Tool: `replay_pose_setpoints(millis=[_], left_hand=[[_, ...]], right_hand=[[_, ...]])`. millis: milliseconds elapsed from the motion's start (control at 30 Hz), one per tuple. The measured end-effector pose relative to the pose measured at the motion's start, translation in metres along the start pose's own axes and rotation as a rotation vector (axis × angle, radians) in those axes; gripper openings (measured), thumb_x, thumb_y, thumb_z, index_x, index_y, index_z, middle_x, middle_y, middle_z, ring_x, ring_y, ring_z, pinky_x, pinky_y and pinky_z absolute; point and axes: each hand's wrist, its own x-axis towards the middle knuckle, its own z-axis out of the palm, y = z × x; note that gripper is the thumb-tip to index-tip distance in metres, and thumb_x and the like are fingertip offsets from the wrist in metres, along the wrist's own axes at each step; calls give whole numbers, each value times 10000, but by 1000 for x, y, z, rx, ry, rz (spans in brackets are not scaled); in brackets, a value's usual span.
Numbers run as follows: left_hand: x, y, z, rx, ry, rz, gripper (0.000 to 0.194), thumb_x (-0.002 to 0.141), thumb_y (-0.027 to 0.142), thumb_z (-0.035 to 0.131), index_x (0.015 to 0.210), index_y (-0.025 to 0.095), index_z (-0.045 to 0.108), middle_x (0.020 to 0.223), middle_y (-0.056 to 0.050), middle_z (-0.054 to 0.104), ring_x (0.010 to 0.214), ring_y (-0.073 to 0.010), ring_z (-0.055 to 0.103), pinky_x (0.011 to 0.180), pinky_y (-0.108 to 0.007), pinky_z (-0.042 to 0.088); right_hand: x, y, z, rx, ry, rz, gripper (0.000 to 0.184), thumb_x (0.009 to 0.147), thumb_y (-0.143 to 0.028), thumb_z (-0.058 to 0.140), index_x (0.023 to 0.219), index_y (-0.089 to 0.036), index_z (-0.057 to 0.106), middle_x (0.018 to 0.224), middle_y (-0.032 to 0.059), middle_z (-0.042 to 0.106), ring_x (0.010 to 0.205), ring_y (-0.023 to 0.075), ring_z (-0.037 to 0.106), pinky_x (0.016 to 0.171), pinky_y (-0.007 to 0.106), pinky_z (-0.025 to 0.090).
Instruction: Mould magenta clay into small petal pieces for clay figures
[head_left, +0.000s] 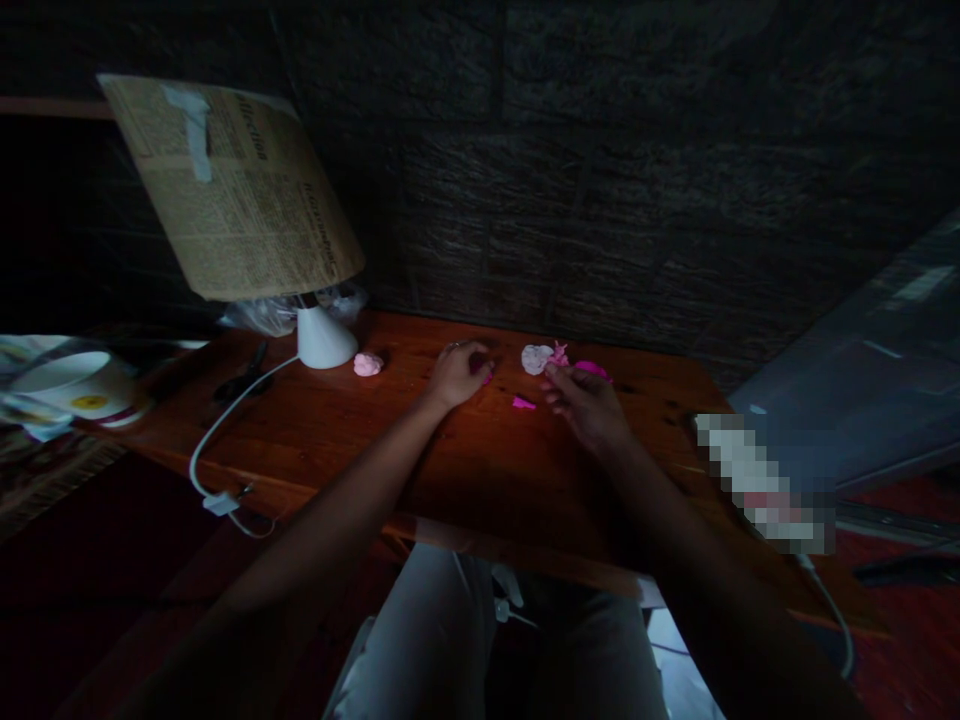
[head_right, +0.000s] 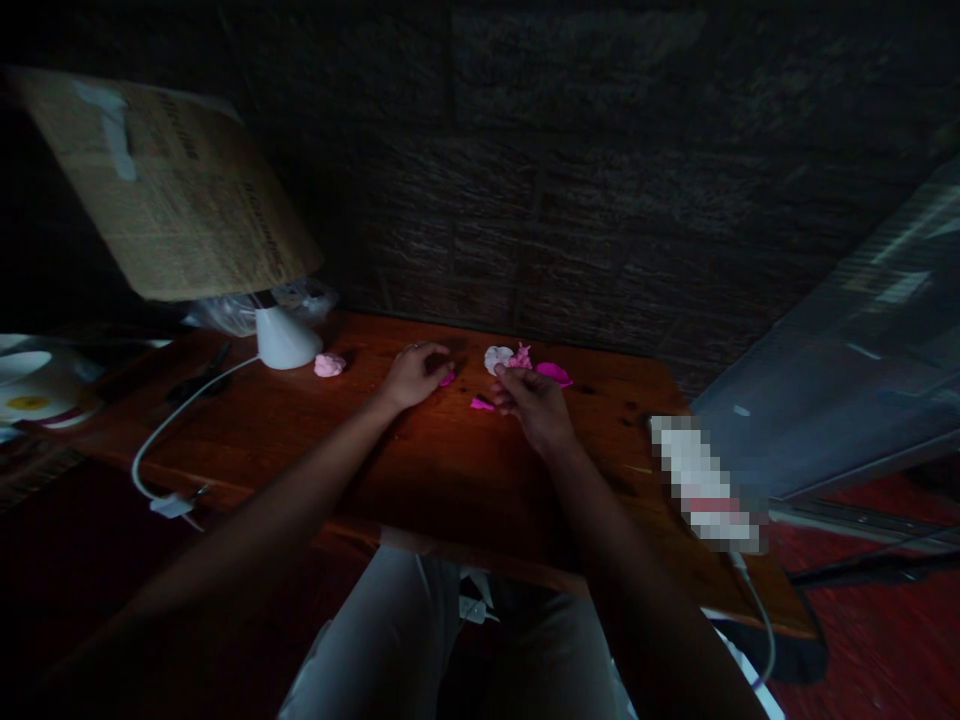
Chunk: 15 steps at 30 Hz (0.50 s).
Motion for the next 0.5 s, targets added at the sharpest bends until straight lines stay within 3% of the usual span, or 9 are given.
replay_pose_setpoints(millis=[100, 267, 367, 500], left_hand=[[-2, 7, 0, -18, 44, 52, 158, 810, 242, 655, 943, 194, 726, 1080, -101, 743, 1108, -288, 635, 1065, -422, 428], [-5, 16, 1, -36, 68, 97, 140, 850, 208, 619, 938, 203, 727, 1045, -74, 755, 1067, -248, 661, 1037, -389, 449], [-7, 20, 2, -59, 87, 130, 149, 864, 194, 601, 935, 189, 733, 1021, -81, 756, 1050, -238, 673, 1011, -362, 463], [-12, 27, 7, -191, 69, 208, 154, 878, 245, 634, 975, 168, 726, 1014, -95, 755, 970, -210, 685, 915, -333, 497]], right_hand=[[2, 3, -2, 46, -26, -20, 452, 501, -503, 926, 784, -211, 729, 836, 55, 770, 729, 170, 713, 691, 308, 596], [3, 8, -4, 103, -80, -40, 439, 529, -452, 941, 845, -218, 745, 913, 83, 788, 933, 275, 753, 904, 462, 602], [3, 10, -4, 80, -96, -23, 459, 557, -488, 923, 874, -215, 736, 860, 84, 783, 853, 263, 764, 866, 456, 614], [3, 8, -3, 26, -83, -1, 498, 589, -511, 897, 950, -218, 717, 768, 52, 765, 671, 200, 740, 677, 357, 620]])
